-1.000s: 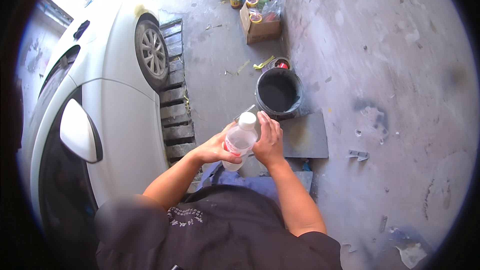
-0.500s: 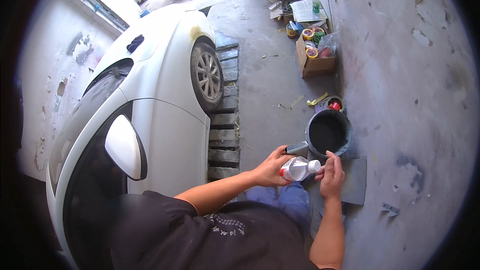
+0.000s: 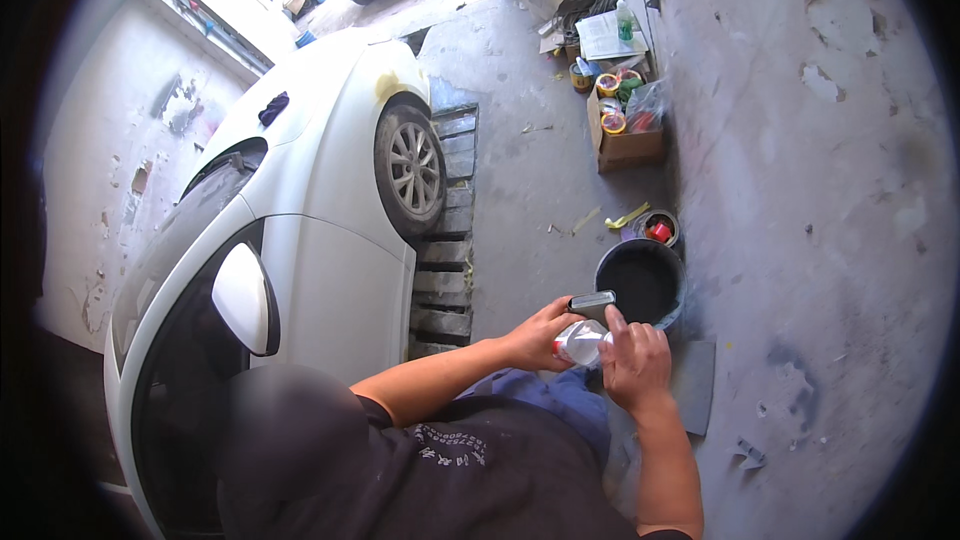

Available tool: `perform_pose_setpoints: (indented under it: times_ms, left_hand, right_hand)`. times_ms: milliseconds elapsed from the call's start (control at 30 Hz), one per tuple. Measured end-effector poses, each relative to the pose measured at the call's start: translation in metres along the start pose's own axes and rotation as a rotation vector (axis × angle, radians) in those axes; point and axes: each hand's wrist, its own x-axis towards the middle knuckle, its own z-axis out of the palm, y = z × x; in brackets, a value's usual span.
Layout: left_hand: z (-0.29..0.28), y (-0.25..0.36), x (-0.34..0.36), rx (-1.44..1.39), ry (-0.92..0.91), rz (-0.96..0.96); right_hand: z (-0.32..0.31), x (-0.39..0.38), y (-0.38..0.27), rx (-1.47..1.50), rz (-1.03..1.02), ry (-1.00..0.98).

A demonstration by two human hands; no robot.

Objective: The person sands a yellowish patch on the side of a white car door using a sanding block while pouring water from a plastic bottle onto the area. The person briefly wipes the surface with a hand, then continues sanding the same spot.

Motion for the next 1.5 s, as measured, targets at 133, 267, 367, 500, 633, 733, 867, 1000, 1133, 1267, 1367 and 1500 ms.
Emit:
perform_pose_setpoints:
  times_ms: [133, 267, 367, 500, 633, 733, 867, 1000, 1133, 1267, 1367, 1500]
  left_hand:
    - [-0.016, 0.014, 0.018, -0.067, -0.19, -0.023]
    - [-0.029, 0.023, 0.038, -0.113, -0.338, 0.006]
    - [-0.041, 0.035, 0.052, -0.139, -0.42, -0.021]
    - [-0.048, 0.046, 0.071, -0.159, -0.456, 0.055]
    - [-0.049, 0.057, 0.093, -0.245, -0.557, 0.114]
    - [-0.05, 0.057, 0.105, -0.399, -0.613, 0.078]
    - [-0.047, 0.029, 0.124, -0.502, -0.723, 0.044]
    - [-0.024, -0.016, 0.142, -0.534, -0.761, 0.069]
    - [0.011, -0.059, 0.166, -0.44, -0.665, 0.04]
    - [0.061, -0.135, 0.173, -0.336, -0.443, -0.104]
    - [0.104, -0.169, 0.19, -0.397, -0.379, -0.249]
    - [0.2, -0.232, 0.207, -0.292, -0.284, -0.411]
  right_hand:
    - [-0.035, 0.001, 0.013, 0.003, -0.212, -0.161]
    - [-0.048, -0.002, 0.023, 0.075, -0.37, -0.032]
    - [-0.053, -0.003, 0.03, 0.247, -0.221, 0.097]
    - [-0.034, -0.032, 0.069, 0.817, 0.437, 0.288]
    - [0.007, -0.048, 0.095, 1.045, 0.702, 0.274]
    - [0.023, -0.049, 0.088, 1.029, 0.688, 0.143]
    - [0.034, -0.032, 0.071, 1.118, 0.855, 0.156]
    - [0.065, -0.035, 0.074, 0.973, 1.004, 0.28]
    - [0.11, -0.07, 0.082, 0.941, 1.221, 0.467]
    - [0.178, -0.114, 0.075, 0.847, 1.441, 0.568]
    - [0.235, -0.146, 0.066, 0.917, 1.594, 0.585]
    - [0.307, -0.176, 0.062, 1.08, 1.8, 0.609]
